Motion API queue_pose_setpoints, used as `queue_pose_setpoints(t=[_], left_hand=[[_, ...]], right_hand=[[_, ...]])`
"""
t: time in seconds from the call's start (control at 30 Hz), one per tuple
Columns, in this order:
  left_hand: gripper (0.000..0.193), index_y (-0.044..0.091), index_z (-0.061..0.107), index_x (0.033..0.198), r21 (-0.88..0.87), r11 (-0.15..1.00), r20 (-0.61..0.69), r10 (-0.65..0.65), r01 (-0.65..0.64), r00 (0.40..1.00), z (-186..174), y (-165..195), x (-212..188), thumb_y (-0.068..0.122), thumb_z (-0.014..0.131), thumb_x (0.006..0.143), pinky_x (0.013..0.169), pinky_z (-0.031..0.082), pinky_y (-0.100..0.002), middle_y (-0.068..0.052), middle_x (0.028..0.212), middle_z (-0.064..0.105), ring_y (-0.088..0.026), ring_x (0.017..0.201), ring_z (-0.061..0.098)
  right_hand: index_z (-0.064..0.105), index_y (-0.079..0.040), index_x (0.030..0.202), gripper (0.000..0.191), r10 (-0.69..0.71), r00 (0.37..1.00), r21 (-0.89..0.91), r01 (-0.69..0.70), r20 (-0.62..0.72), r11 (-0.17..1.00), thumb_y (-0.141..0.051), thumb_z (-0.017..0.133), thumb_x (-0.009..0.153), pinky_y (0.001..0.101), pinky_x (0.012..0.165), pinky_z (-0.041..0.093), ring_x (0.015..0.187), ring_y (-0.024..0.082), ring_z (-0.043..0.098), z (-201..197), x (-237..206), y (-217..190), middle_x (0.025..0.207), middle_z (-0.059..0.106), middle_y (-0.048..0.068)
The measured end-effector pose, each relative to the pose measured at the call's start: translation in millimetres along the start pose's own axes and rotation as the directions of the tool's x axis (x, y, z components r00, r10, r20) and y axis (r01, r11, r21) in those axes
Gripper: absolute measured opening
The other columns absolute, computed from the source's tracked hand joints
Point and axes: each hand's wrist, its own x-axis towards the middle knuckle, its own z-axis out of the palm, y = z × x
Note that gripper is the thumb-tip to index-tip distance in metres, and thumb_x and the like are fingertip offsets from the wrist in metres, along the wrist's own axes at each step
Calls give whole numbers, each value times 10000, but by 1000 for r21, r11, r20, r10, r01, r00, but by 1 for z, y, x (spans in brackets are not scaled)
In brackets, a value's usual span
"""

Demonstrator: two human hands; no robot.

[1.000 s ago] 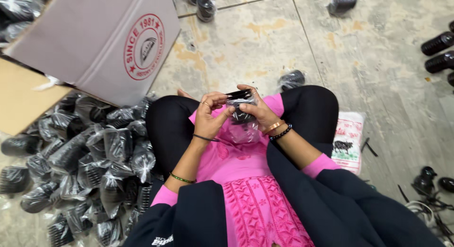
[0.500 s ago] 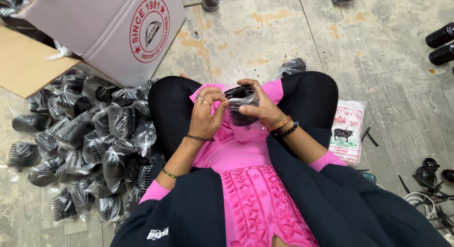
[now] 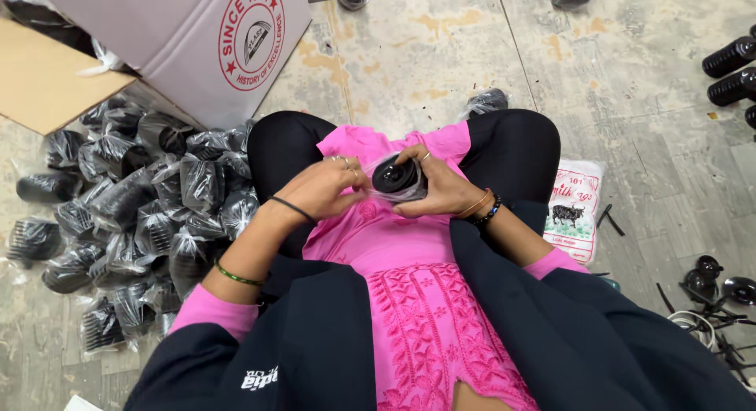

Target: The person sits on the floor and wraps clear plastic bags around black hair brushes, twisting the bag ends closed. The wrapped brushes are placed into a large cardboard box beside them, and additional wrapped brushes are picked up from the floor.

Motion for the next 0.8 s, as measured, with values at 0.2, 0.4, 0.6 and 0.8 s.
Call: queue_pose_setpoints(t=[0.2, 0.4, 0.6, 0.8], left_hand=[[99, 53, 735, 941, -90, 995, -27, -35, 32, 999, 8, 8, 19, 147, 745, 913, 739, 506, -447, -123, 851, 637, -323, 831, 637], [88, 48, 686, 996, -212, 969, -204, 81, -125, 976, 20, 3, 28, 114, 694, 940, 809, 531, -415, -121, 965, 661, -312, 929, 652], [207, 91, 703, 986, -119, 911, 110, -383, 394, 917, 4, -7, 4, 285, 756, 935, 712, 532, -378, -84, 828, 673, -248, 774, 690], [194, 117, 706, 850, 404, 914, -126, 23, 30, 992, -1, 11, 14, 286, 799, 834, 793, 527, -430, -51, 934, 642, -281, 915, 677]], right_hand=[[514, -37, 1380, 767, -151, 981, -402, 187, 119, 896, -278, 894, 758, 435, 1138, 385, 1350, 327, 483, -8, 0, -20, 1393, 515, 189], [665, -71, 1249, 413, -277, 953, -284, 300, 119, 911, -276, 798, 916, 481, 1190, 362, 1435, 338, 440, -3, 12, -28, 1508, 478, 179], [678, -76, 910, 214, -194, 961, -516, 271, 199, 812, -261, 784, 908, 440, 984, 473, 1176, 311, 598, -52, 6, -50, 1185, 651, 131], [683, -56, 944, 142, -262, 946, -753, 314, 194, 579, -169, 754, 895, 428, 701, 512, 805, 323, 656, -59, -4, -69, 899, 668, 109]])
